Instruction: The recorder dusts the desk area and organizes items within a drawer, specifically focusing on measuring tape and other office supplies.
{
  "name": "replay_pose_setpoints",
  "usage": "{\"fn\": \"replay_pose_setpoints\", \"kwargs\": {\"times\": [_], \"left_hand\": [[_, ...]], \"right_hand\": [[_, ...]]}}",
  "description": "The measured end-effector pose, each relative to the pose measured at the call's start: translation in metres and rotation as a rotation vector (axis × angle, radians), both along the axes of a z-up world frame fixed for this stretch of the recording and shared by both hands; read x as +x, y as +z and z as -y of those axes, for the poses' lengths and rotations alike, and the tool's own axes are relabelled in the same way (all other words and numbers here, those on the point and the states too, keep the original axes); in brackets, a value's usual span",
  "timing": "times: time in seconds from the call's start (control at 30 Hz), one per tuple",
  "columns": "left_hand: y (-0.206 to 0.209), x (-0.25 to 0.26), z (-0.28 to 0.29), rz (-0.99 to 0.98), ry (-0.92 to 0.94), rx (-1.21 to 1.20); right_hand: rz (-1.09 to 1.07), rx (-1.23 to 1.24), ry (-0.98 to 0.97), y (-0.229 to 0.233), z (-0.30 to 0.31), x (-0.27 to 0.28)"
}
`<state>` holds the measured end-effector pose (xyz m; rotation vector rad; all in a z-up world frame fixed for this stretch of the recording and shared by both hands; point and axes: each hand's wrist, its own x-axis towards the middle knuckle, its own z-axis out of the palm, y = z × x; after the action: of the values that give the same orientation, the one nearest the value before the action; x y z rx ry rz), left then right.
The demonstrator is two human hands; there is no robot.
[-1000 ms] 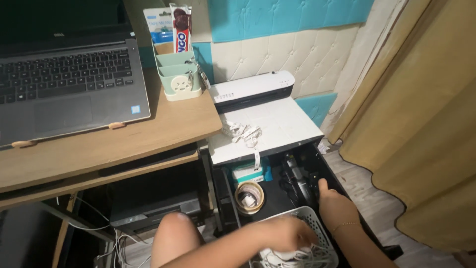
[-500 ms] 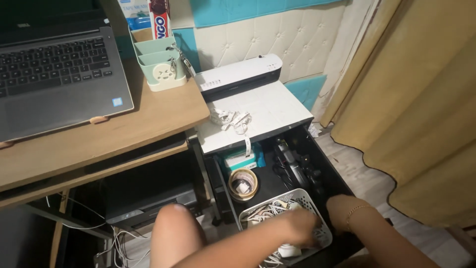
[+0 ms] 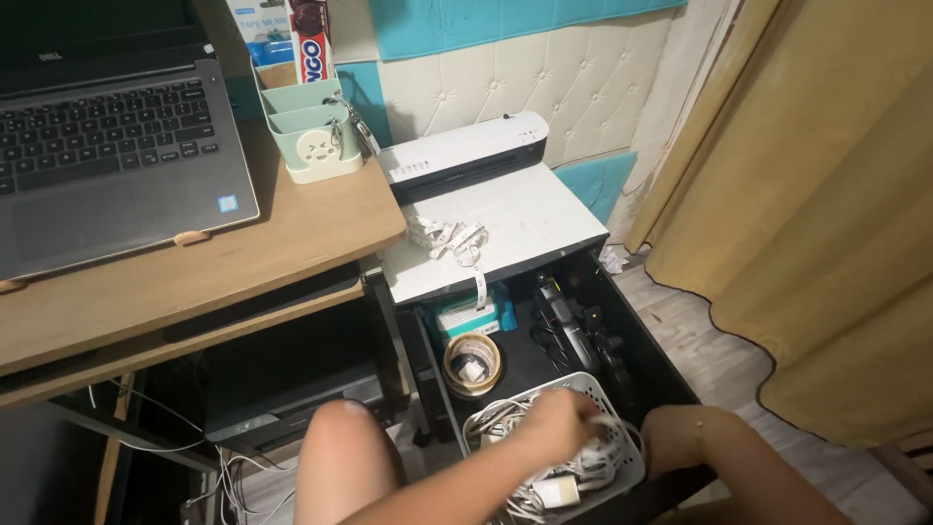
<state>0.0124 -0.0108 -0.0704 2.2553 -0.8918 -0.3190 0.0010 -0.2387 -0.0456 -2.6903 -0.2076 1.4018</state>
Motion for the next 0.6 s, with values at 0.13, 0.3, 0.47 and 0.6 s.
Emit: {"fn": "replay_pose_setpoints", "kwargs": {"times": [0.13,0.3,0.47,0.6], "left_hand": [[0.022,0.011,-0.024,-0.362,0.154,-0.137],[0.067,0.011,-0.046,-0.391,0.218,-0.179],[0.085,0.014,-0.053,-0.207,0.328,-0.066],[0.041,0.014,-0.048,0.086,0.237,0.033]], "right_hand": [[0.115,0.285,-0.227,-0.007,0.015,0.003],[0.124,0.387,-0.540,0.027,-0.023,-0.003],[0.011,0.553,-0.579,0.005,-0.039,-0.004],[0.030,0.482,-0.576,-0.018,-0.045,-0.007]]}}
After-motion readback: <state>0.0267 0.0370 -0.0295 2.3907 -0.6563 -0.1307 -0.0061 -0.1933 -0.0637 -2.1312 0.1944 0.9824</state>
